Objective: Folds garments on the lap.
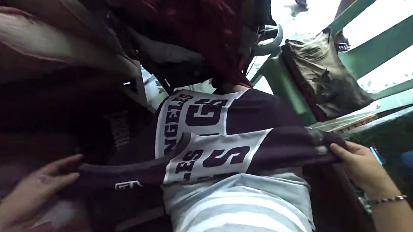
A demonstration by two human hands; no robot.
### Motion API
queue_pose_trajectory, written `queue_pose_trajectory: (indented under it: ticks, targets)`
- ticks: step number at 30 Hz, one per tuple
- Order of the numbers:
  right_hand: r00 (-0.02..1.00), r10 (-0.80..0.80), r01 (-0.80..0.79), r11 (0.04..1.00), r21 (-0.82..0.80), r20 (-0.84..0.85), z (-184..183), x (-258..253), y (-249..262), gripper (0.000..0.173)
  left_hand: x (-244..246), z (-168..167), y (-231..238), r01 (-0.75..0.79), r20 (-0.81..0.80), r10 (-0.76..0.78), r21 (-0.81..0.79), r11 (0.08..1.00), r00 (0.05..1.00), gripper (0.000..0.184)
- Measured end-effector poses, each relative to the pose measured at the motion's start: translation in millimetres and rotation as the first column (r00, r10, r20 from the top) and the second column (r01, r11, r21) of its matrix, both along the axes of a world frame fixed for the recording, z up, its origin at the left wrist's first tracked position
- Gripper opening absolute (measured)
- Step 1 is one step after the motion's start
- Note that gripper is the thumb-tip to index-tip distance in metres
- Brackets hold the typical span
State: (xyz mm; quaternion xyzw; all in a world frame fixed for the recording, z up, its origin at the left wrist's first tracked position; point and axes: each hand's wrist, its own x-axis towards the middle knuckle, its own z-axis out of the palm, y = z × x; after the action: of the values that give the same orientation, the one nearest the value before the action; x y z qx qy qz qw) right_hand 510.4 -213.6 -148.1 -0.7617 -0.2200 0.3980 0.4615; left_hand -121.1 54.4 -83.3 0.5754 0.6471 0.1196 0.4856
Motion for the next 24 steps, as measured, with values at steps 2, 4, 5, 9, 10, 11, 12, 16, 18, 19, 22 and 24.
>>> queue_pose_trajectory:
  ticks: [2,4,5,9,10,11,12,16,18,19,22,24]
  targets:
    - [0.999,-0.004,0.006,0.999,0.048,-0.035,-15,-2,-11,0.017,-26,-35,-5,-0.031,0.110,0.029,0.016,0.999,0.993,0.055]
    - [0.998,-0.009,0.013,0.998,0.064,-0.066,-22,-4,-14,0.017,-38,-51,-8,-0.071,0.175,0.067,0.017,0.997,0.982,0.055]
    - [0.997,-0.012,0.017,0.998,0.060,-0.076,-25,-4,-14,0.015,-40,-54,-8,-0.076,0.174,0.074,0.010,0.997,0.982,0.055]
    - [0.999,0.027,-0.030,0.998,-0.063,-0.044,-28,-2,-7,0.021,-20,-50,-1,0.071,-0.177,-0.073,-0.022,0.997,0.981,0.065]
    - [0.998,0.068,-0.067,0.992,-0.108,0.007,-28,1,-5,0.032,-6,-47,3,0.137,-0.236,-0.140,-0.026,0.990,0.962,0.072]
    - [0.990,0.116,-0.103,0.983,-0.152,0.078,-29,5,-1,0.044,7,-46,7,0.215,-0.252,-0.205,0.015,0.976,0.946,0.074]
    - [0.974,0.161,-0.130,0.974,-0.186,0.162,-29,6,5,0.052,23,-46,8,0.290,-0.240,-0.261,0.092,0.953,0.935,0.070]
    - [0.879,0.341,-0.304,0.939,-0.159,0.333,-22,2,43,0.046,113,-44,2,0.487,-0.194,-0.450,0.440,0.754,0.872,0.053]
    - [0.798,0.480,-0.448,0.877,-0.174,0.364,-21,1,64,0.044,153,-50,-2,0.571,-0.251,-0.522,0.494,0.655,0.815,0.053]
    - [0.751,0.542,-0.509,0.839,-0.193,0.376,-22,1,73,0.044,167,-55,-2,0.603,-0.285,-0.540,0.500,0.621,0.792,0.053]
    - [0.693,0.609,-0.580,0.789,-0.204,0.386,-31,7,89,0.048,191,-67,1,0.651,-0.347,-0.554,0.480,0.588,0.757,0.044]
    - [0.709,0.625,-0.581,0.781,-0.231,0.327,-29,10,92,0.049,197,-67,1,0.637,-0.306,-0.564,0.467,0.613,0.767,0.033]
